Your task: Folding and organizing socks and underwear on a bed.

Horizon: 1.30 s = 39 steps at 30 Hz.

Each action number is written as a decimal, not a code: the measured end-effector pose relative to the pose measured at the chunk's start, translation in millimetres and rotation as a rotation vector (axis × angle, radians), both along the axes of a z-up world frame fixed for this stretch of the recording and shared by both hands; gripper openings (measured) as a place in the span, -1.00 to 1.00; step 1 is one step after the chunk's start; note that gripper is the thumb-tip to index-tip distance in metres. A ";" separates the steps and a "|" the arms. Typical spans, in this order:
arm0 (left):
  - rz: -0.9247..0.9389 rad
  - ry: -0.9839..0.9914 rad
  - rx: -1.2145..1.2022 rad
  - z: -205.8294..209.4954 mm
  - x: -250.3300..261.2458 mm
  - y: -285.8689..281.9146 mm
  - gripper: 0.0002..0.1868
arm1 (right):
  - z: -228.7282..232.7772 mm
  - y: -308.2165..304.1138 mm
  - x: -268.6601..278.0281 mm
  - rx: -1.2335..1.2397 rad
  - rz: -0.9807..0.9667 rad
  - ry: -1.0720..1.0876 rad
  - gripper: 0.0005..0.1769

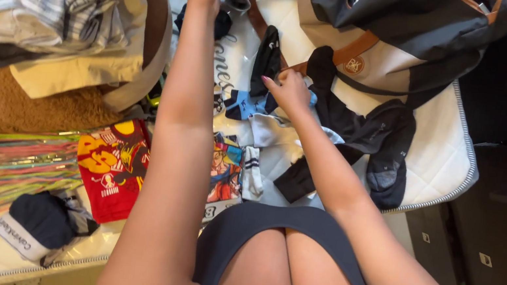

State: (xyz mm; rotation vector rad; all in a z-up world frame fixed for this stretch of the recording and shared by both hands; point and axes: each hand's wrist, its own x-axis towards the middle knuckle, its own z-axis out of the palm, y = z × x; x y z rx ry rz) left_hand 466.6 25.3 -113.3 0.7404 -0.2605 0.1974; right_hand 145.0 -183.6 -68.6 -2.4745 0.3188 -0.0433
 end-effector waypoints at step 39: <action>0.044 0.358 0.663 -25.3 -292.6 -17.2 -0.35 | 7.6 -162.2 -96.4 -0.210 -0.023 -0.197 -0.65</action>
